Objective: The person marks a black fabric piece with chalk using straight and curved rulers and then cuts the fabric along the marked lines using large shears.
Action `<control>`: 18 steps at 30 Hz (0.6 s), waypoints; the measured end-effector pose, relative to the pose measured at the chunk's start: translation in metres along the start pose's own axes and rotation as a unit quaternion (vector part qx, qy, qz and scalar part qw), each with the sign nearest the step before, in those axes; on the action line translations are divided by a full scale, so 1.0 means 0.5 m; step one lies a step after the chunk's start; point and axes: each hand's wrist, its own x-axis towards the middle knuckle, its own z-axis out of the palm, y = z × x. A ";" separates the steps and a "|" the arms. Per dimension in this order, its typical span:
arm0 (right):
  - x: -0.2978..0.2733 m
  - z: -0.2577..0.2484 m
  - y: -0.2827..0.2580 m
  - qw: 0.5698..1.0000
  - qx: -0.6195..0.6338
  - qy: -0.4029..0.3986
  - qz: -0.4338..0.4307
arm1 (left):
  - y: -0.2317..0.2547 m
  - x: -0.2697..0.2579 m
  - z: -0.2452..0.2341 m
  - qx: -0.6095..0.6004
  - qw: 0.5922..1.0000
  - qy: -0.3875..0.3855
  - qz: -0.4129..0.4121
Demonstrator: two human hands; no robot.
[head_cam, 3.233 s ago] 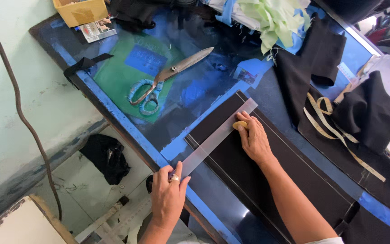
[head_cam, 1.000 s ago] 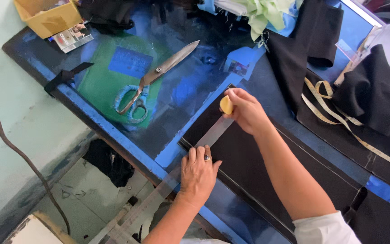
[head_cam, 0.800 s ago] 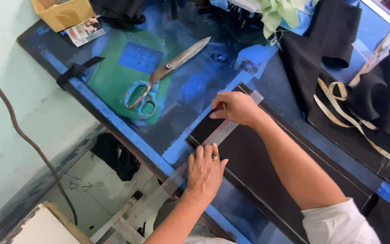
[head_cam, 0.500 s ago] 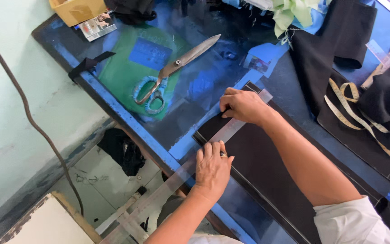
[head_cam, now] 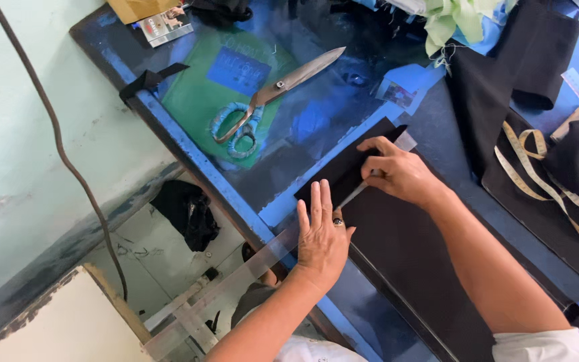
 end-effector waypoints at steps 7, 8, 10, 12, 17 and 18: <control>0.004 -0.041 0.000 0.967 0.175 0.089 0.163 | 0.012 -0.029 0.114 0.033 0.997 0.049 0.047; 0.018 -0.033 0.043 0.966 0.177 0.090 0.163 | 0.013 -0.029 0.115 0.034 0.997 0.048 0.048; 0.045 -0.018 0.129 0.881 0.243 0.301 0.271 | 0.016 -0.028 0.116 0.050 0.997 0.037 0.053; 0.060 -0.003 0.078 0.849 0.359 0.275 0.272 | 0.032 -0.032 0.114 0.068 0.996 0.038 0.046; 0.107 0.062 -0.081 0.867 0.482 -0.010 0.124 | 0.042 -0.039 0.138 0.100 0.994 0.044 0.033; 0.110 0.073 -0.108 0.905 0.415 -0.068 0.057 | 0.039 -0.040 0.147 0.072 0.995 0.048 0.044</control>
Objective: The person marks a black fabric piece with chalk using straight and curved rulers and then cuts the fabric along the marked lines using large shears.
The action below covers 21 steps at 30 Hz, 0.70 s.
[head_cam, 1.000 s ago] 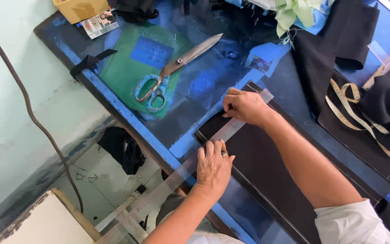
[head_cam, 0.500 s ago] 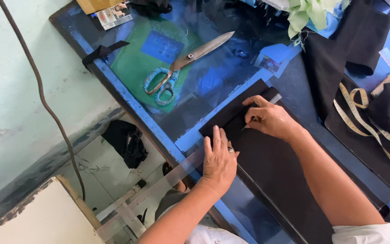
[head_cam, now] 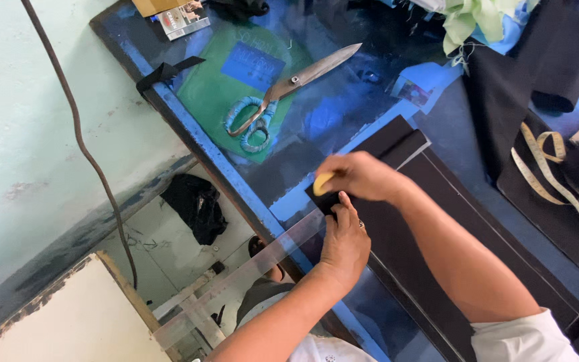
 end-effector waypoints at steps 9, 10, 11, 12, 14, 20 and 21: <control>0.015 0.041 -0.005 0.985 -0.116 -0.130 0.000 | -0.001 0.003 -0.002 -0.003 0.999 0.032 0.009; 0.015 0.041 -0.005 0.985 -0.118 -0.124 0.000 | -0.002 0.004 -0.004 -0.008 0.999 0.033 0.010; 0.016 0.038 -0.002 0.985 -0.118 -0.124 0.001 | -0.005 0.005 -0.012 -0.008 0.999 0.032 0.010; 0.018 0.033 0.001 0.985 -0.125 -0.119 -0.004 | -0.007 0.007 -0.019 -0.006 0.999 0.035 0.015; 0.023 0.028 0.022 0.985 -0.130 -0.112 -0.009 | -0.011 0.010 -0.030 -0.004 0.999 0.037 0.023; 0.017 0.034 0.006 0.981 -0.125 -0.140 -0.051 | -0.019 0.008 -0.033 -0.007 0.998 0.060 0.021; 0.015 0.035 0.002 0.977 -0.129 -0.148 -0.083 | -0.024 0.011 -0.041 -0.003 0.998 0.063 0.028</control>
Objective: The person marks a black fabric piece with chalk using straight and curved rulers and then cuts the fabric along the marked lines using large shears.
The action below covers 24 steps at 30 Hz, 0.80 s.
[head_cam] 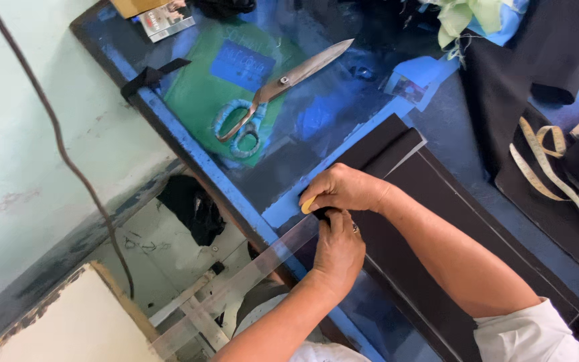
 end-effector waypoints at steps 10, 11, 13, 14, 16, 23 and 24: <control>-0.213 -0.285 0.017 0.897 -0.071 0.406 0.160 | -0.017 0.010 -0.021 0.049 0.993 -0.111 -0.003; -0.237 -0.273 0.038 0.894 -0.073 0.411 0.163 | -0.022 0.017 -0.030 0.045 0.993 -0.109 0.002; -0.282 -0.249 0.077 0.863 0.022 0.481 0.151 | -0.031 0.031 -0.049 0.058 0.993 -0.105 0.010; -0.295 -0.224 0.086 0.861 0.020 0.484 0.152 | -0.037 0.035 -0.053 0.055 0.993 -0.103 0.013; -0.317 -0.176 0.104 0.853 -0.050 0.483 0.192 | -0.049 0.046 -0.061 0.001 0.993 -0.119 -0.003; -0.298 -0.092 0.093 0.883 -0.141 0.428 0.128 | -0.093 0.096 -0.089 -0.073 0.986 -0.145 0.022; -0.297 -0.088 0.104 0.886 -0.199 0.409 0.090 | -0.098 0.099 -0.088 -0.088 0.986 -0.137 0.022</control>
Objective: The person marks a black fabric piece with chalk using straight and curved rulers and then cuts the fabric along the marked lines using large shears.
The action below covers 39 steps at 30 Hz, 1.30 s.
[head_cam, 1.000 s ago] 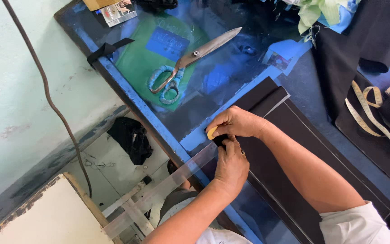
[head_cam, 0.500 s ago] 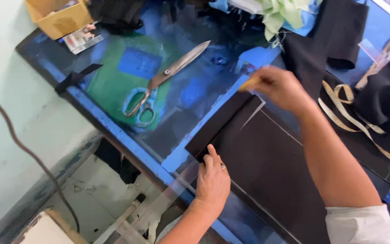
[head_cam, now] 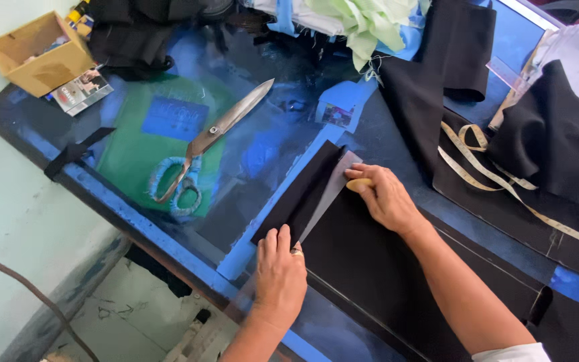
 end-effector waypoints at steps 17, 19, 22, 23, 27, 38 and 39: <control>0.009 0.025 0.036 0.990 -0.031 0.062 -0.124 | 0.025 0.252 0.032 -0.234 0.957 -0.095 -0.140; 0.006 0.029 0.049 0.992 -0.023 0.055 -0.110 | 0.024 0.258 0.127 -0.155 0.983 -0.040 -0.086; 0.000 0.024 0.056 0.994 -0.023 0.065 -0.090 | 0.048 0.244 0.168 -0.102 0.994 0.038 -0.016; -0.004 0.025 0.069 0.994 -0.024 0.066 -0.088 | 0.058 0.244 0.159 -0.103 0.994 0.037 -0.014; -0.008 0.023 0.091 0.996 -0.018 0.046 -0.072 | 0.087 0.242 0.141 0.009 0.982 0.188 0.030; 0.051 -0.012 0.107 0.986 0.052 0.048 0.150 | 0.119 0.230 0.173 0.067 0.978 0.190 0.047; 0.078 -0.023 0.088 0.970 0.150 0.083 0.174 | 0.122 0.230 0.178 0.068 0.978 0.191 0.046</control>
